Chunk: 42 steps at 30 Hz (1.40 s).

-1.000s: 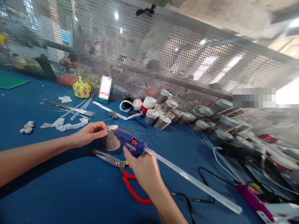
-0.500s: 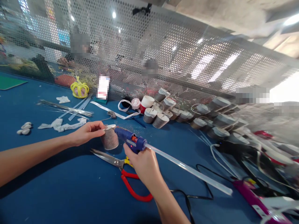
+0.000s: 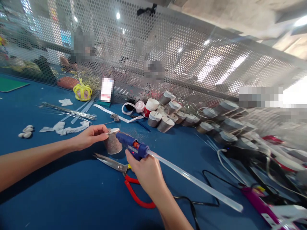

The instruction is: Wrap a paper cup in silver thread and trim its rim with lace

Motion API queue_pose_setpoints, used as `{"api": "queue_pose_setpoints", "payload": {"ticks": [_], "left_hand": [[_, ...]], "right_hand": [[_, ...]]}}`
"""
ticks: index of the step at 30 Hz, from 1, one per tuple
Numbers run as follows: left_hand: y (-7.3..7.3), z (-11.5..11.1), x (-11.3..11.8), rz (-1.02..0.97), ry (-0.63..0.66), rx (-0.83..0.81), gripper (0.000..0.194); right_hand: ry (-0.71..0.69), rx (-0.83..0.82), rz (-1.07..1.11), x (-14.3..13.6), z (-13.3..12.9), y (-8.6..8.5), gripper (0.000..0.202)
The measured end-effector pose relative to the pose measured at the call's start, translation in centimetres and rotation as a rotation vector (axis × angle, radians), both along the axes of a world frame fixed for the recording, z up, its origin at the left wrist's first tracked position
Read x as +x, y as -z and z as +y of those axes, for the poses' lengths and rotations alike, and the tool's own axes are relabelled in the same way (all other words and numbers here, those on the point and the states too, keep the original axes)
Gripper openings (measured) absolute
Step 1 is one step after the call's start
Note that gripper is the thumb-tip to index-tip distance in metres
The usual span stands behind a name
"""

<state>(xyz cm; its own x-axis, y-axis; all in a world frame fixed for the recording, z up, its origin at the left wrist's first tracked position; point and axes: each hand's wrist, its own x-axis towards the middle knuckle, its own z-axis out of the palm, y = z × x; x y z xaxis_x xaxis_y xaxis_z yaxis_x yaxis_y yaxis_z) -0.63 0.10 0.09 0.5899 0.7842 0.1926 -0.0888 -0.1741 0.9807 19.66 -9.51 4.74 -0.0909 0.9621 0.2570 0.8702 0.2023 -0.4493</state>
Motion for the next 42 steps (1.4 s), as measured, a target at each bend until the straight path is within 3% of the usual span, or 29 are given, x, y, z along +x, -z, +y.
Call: {"api": "queue_pose_setpoints", "payload": {"ticks": [6,13,17,20,28,33,42], "left_hand": [[-0.1,-0.1,0.1,-0.004,0.023,0.025,0.017],[0.0,0.0,-0.1,-0.013,0.017,0.009,0.020],[0.0,0.1,-0.1,-0.023,0.030,-0.019,0.023],[-0.1,0.1,0.0,-0.023,0.022,-0.022,0.023],[0.0,0.1,0.0,-0.037,0.040,-0.010,0.022],[0.0,0.1,0.0,-0.039,0.022,-0.018,0.022],[0.0,0.0,0.1,-0.037,0.025,-0.015,0.023]], "right_hand": [[-0.018,0.019,0.101,-0.6,-0.4,0.0,0.019],[0.073,-0.091,0.286,0.2,0.4,0.4,0.009],[0.236,-0.139,0.413,-0.5,0.9,0.4,0.026],[0.325,-0.171,0.506,-1.0,1.1,0.2,0.026],[0.318,-0.113,0.505,-0.7,1.4,0.6,0.028],[0.288,-0.194,0.519,-0.7,1.2,0.3,0.025],[0.301,-0.199,0.553,-0.6,1.2,0.4,0.024]]}}
